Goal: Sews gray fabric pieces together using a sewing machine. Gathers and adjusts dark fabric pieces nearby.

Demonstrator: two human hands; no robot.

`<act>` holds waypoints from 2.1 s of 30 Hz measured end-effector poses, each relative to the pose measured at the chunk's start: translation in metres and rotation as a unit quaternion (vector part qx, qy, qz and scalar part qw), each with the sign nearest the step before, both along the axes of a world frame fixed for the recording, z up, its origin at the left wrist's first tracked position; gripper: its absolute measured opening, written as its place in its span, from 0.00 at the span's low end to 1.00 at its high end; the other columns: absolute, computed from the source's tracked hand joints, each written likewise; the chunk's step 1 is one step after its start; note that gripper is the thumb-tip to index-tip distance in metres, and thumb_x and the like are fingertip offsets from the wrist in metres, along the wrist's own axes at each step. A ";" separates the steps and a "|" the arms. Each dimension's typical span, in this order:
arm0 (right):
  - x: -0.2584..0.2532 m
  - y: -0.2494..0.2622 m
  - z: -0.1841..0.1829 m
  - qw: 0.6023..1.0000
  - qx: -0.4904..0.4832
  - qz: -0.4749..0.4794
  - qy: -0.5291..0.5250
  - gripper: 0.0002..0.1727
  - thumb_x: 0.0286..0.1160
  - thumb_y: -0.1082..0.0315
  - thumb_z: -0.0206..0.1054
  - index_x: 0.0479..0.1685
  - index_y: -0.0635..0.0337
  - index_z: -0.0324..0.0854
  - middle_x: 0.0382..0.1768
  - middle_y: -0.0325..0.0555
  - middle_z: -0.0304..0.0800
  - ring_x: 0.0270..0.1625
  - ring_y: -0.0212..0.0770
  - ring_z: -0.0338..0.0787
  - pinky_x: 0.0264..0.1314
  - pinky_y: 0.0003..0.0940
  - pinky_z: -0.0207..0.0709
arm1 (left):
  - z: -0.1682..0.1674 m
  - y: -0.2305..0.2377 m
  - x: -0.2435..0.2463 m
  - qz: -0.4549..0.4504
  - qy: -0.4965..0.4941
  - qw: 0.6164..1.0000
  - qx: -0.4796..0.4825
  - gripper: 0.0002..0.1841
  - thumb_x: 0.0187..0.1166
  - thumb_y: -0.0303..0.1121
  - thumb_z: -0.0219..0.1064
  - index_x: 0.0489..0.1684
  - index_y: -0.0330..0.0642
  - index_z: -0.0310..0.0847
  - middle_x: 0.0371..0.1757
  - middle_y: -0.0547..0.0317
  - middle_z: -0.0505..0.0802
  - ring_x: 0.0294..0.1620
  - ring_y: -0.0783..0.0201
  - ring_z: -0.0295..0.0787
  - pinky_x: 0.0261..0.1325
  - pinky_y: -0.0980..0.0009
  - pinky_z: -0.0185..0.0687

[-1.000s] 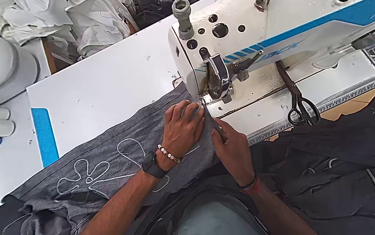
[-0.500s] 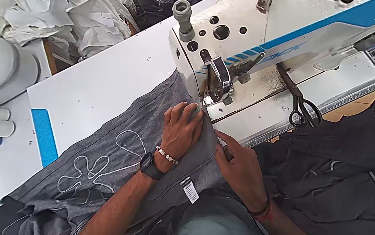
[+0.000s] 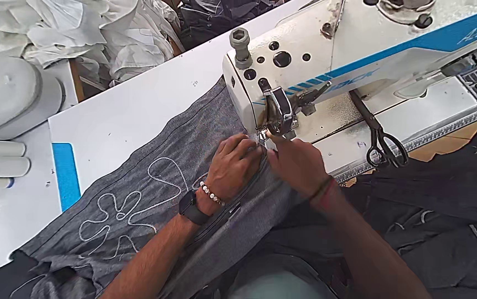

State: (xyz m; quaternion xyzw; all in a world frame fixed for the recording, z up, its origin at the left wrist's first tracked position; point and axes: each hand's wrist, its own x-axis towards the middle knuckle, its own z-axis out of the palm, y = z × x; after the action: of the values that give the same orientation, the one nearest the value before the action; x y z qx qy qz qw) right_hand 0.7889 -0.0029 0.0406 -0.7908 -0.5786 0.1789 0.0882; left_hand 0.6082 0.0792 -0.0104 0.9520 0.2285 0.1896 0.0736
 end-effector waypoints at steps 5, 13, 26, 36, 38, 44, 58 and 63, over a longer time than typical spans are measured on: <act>0.020 -0.050 -0.024 0.996 0.085 -0.008 0.021 0.28 0.75 0.42 0.64 0.66 0.49 0.87 0.17 0.42 0.84 0.20 0.49 0.85 0.22 0.51 0.75 | -0.010 -0.010 -0.013 0.049 0.027 0.994 -0.095 0.22 0.89 0.52 0.55 0.77 0.66 0.82 0.86 0.64 0.76 0.93 0.55 0.57 0.94 0.46 0.47; -0.032 -0.168 -0.054 0.961 -0.008 0.274 0.033 0.10 0.62 0.75 0.69 0.41 0.52 0.88 0.36 0.46 0.88 0.21 0.43 0.86 0.14 0.39 0.79 | -0.010 -0.030 0.000 0.082 0.021 0.996 -0.040 0.18 0.88 0.48 0.56 0.65 0.60 0.89 0.82 0.65 0.82 0.90 0.52 0.63 0.91 0.43 0.52; -0.018 -0.028 -0.042 0.982 0.154 -0.093 0.050 0.15 0.81 0.50 0.66 0.51 0.47 0.91 0.33 0.36 0.91 0.30 0.38 0.88 0.29 0.42 0.81 | -0.009 -0.003 0.005 0.088 0.019 0.996 0.020 0.18 0.88 0.44 0.57 0.67 0.59 0.89 0.72 0.67 0.89 0.74 0.58 0.80 0.74 0.54 0.69; -0.022 -0.032 -0.056 0.974 0.225 -0.009 -0.029 0.18 0.80 0.64 0.62 0.62 0.53 0.92 0.30 0.42 0.86 0.28 0.42 0.86 0.26 0.37 0.78 | -0.010 -0.005 0.007 0.108 0.053 0.992 0.032 0.21 0.89 0.47 0.53 0.74 0.66 0.84 0.75 0.67 0.86 0.76 0.56 0.76 0.76 0.52 0.64; -0.022 -0.033 -0.054 0.975 0.211 0.029 -0.059 0.19 0.81 0.64 0.61 0.64 0.55 0.91 0.32 0.44 0.87 0.31 0.43 0.88 0.27 0.37 0.79 | -0.009 -0.007 0.005 0.101 0.044 0.993 0.029 0.20 0.89 0.46 0.54 0.73 0.62 0.85 0.76 0.68 0.86 0.77 0.58 0.77 0.76 0.53 0.64; -0.017 -0.020 -0.046 0.977 0.167 0.091 -0.093 0.19 0.81 0.67 0.62 0.67 0.61 0.87 0.40 0.50 0.88 0.40 0.48 0.90 0.34 0.40 0.82 | -0.007 0.004 0.004 0.067 0.027 0.997 0.034 0.18 0.87 0.43 0.57 0.68 0.64 0.88 0.69 0.61 0.89 0.73 0.53 0.79 0.75 0.51 0.67; -0.018 -0.171 -0.066 0.967 0.249 0.043 -0.031 0.09 0.74 0.61 0.65 0.35 0.54 0.89 0.26 0.41 0.88 0.28 0.40 0.89 0.27 0.36 0.82 | -0.007 -0.012 -0.002 -0.008 0.014 0.999 -0.029 0.21 0.88 0.44 0.55 0.73 0.58 0.86 0.82 0.69 0.82 0.86 0.55 0.70 0.87 0.51 0.59; 0.021 -0.163 -0.029 0.994 0.052 0.015 -0.092 0.06 0.68 0.68 0.65 0.34 0.55 0.88 0.27 0.45 0.89 0.24 0.48 0.90 0.18 0.48 0.78 | -0.008 -0.015 -0.001 0.005 0.020 1.000 -0.016 0.21 0.87 0.43 0.54 0.74 0.59 0.85 0.80 0.68 0.84 0.85 0.53 0.71 0.86 0.50 0.60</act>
State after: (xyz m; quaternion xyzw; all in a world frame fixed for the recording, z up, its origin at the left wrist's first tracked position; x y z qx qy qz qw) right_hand 0.8096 -0.1658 0.0112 -0.7896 -0.6046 0.0761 0.0725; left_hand 0.6069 0.0646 -0.0183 0.9533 0.2374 0.1672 0.0831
